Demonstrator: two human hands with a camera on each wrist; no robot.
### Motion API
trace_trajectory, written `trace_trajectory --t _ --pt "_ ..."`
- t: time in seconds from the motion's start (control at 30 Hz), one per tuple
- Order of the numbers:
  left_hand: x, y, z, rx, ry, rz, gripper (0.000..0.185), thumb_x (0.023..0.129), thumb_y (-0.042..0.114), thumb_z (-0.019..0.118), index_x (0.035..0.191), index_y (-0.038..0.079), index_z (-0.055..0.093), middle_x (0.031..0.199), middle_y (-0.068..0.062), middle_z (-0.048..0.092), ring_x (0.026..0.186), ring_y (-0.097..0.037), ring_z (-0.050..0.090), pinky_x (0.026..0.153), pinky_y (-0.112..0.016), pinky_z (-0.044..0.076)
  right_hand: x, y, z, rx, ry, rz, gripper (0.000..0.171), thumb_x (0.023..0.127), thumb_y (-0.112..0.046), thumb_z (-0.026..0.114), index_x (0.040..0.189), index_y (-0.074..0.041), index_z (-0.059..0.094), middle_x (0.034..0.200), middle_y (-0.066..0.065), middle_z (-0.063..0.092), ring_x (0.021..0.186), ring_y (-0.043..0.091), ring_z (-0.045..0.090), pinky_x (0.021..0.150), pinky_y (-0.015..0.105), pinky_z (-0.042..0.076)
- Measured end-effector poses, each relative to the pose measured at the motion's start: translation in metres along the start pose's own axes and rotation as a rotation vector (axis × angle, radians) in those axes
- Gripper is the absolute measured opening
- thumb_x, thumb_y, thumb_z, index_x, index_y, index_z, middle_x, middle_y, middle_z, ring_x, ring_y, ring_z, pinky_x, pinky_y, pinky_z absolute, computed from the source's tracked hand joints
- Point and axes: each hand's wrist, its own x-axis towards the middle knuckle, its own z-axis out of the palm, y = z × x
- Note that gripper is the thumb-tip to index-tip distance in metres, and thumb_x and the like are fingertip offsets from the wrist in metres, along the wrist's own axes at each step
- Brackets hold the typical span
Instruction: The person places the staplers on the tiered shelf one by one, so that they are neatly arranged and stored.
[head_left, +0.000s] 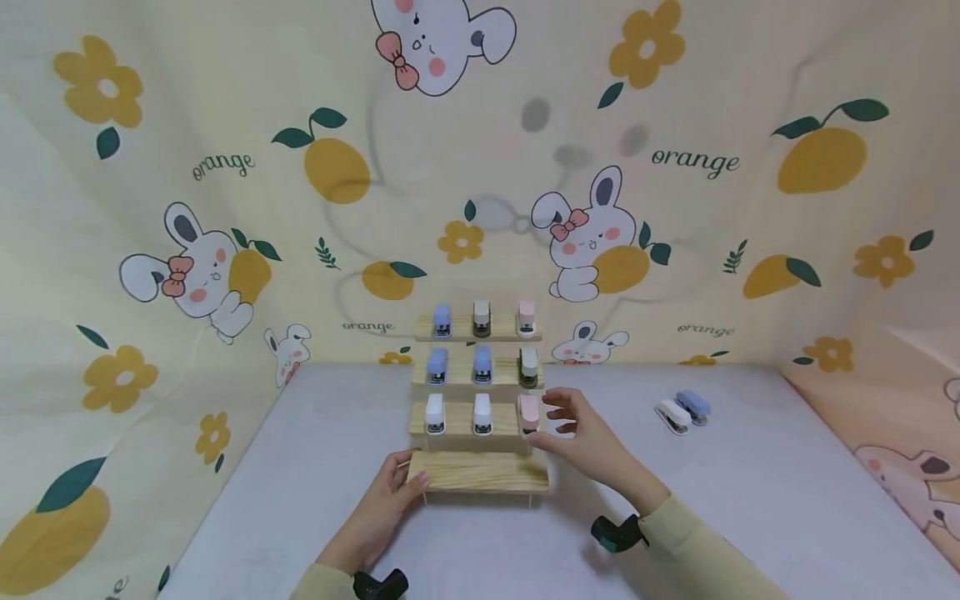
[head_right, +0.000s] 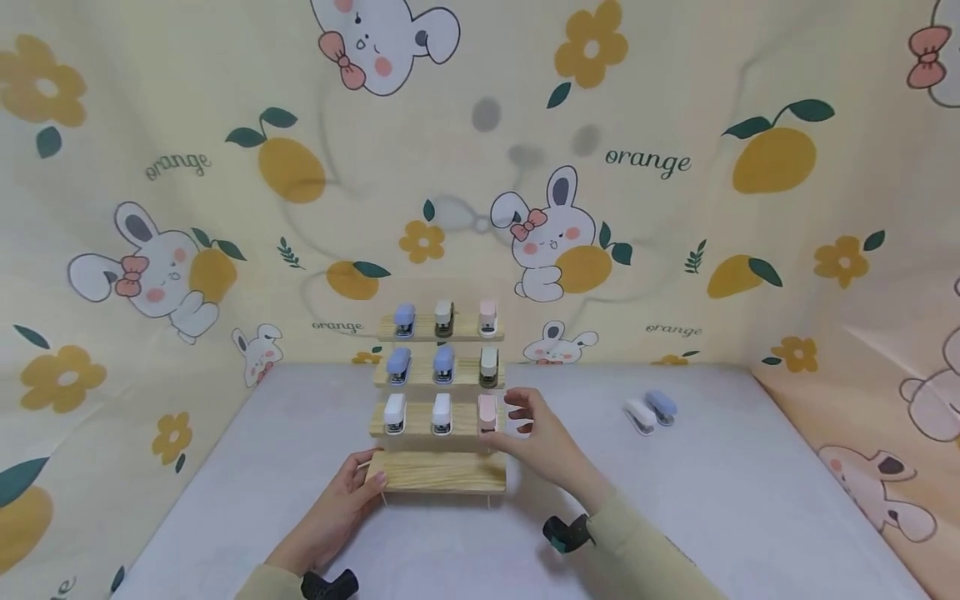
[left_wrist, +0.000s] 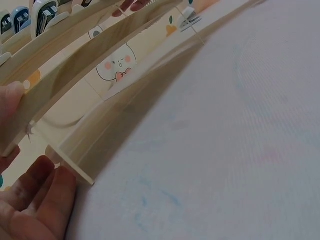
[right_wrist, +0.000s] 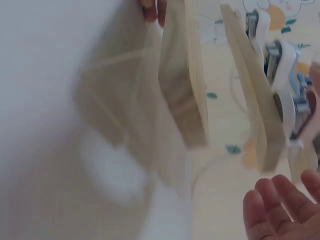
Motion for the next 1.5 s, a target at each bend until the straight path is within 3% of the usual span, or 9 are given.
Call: trace_trajectory --t 0.13,0.33,0.53,0.73,0.93,1.23,1.5 --pt "0.0 0.002 0.0 0.003 0.005 -0.012 0.065 0.08 0.035 0.063 0.13 0.012 0.029 0.135 -0.016 0.036 0.119 -0.025 0.041 0.1 -0.042 0.032 -0.005 0.013 -0.02 -0.101 0.028 0.019 0.069 0.07 -0.047 0.071 0.124 -0.019 0.039 0.12 0.001 0.049 0.105 0.022 0.049 0.085 0.041 0.043" --pt "0.003 0.005 -0.001 -0.006 -0.009 0.014 0.063 0.081 0.034 0.063 0.13 0.013 0.03 0.136 -0.015 0.035 0.122 -0.025 0.038 0.101 -0.041 0.031 -0.011 0.045 -0.068 -0.304 0.088 0.093 0.078 0.072 -0.055 0.065 0.129 -0.011 0.035 0.126 0.008 0.044 0.113 0.028 0.041 0.091 0.048 0.037" --pt "0.001 0.002 -0.001 -0.007 0.007 -0.026 0.065 0.08 0.035 0.063 0.13 0.012 0.029 0.136 -0.016 0.034 0.122 -0.026 0.038 0.101 -0.042 0.031 -0.017 0.078 -0.105 -0.367 0.16 0.146 0.082 0.074 -0.053 0.064 0.13 -0.003 0.033 0.129 0.017 0.042 0.118 0.037 0.035 0.088 0.056 0.034" --pt "-0.002 0.0 -0.002 -0.026 -0.01 -0.005 0.065 0.081 0.034 0.063 0.13 0.011 0.028 0.137 -0.018 0.033 0.122 -0.026 0.037 0.101 -0.043 0.03 -0.02 0.091 -0.128 -0.418 0.204 0.195 0.086 0.074 -0.056 0.061 0.131 0.0 0.031 0.13 0.025 0.039 0.114 0.042 0.036 0.083 0.057 0.035" --pt "0.001 0.0 -0.003 -0.029 -0.016 0.005 0.064 0.081 0.034 0.063 0.13 0.012 0.028 0.135 -0.017 0.035 0.12 -0.025 0.04 0.101 -0.042 0.031 -0.023 0.107 -0.14 -0.443 0.206 0.248 0.091 0.076 -0.056 0.06 0.135 0.003 0.024 0.131 0.028 0.036 0.105 0.039 0.04 0.077 0.05 0.037" --pt "0.002 0.0 -0.002 -0.028 -0.003 -0.014 0.064 0.081 0.034 0.064 0.13 0.012 0.029 0.135 -0.016 0.036 0.119 -0.025 0.04 0.1 -0.042 0.032 -0.027 0.121 -0.143 -0.367 0.105 0.342 0.095 0.078 -0.055 0.058 0.137 0.006 0.015 0.133 0.032 0.027 0.113 0.044 0.035 0.086 0.058 0.036" --pt "0.001 -0.001 -0.003 -0.008 -0.003 -0.029 0.064 0.08 0.036 0.064 0.13 0.014 0.029 0.136 -0.015 0.034 0.121 -0.025 0.039 0.101 -0.043 0.03 -0.031 0.133 -0.141 -0.333 0.028 0.353 0.09 0.081 -0.05 0.057 0.138 0.004 0.014 0.12 0.025 0.042 0.104 0.034 0.046 0.076 0.04 0.047"
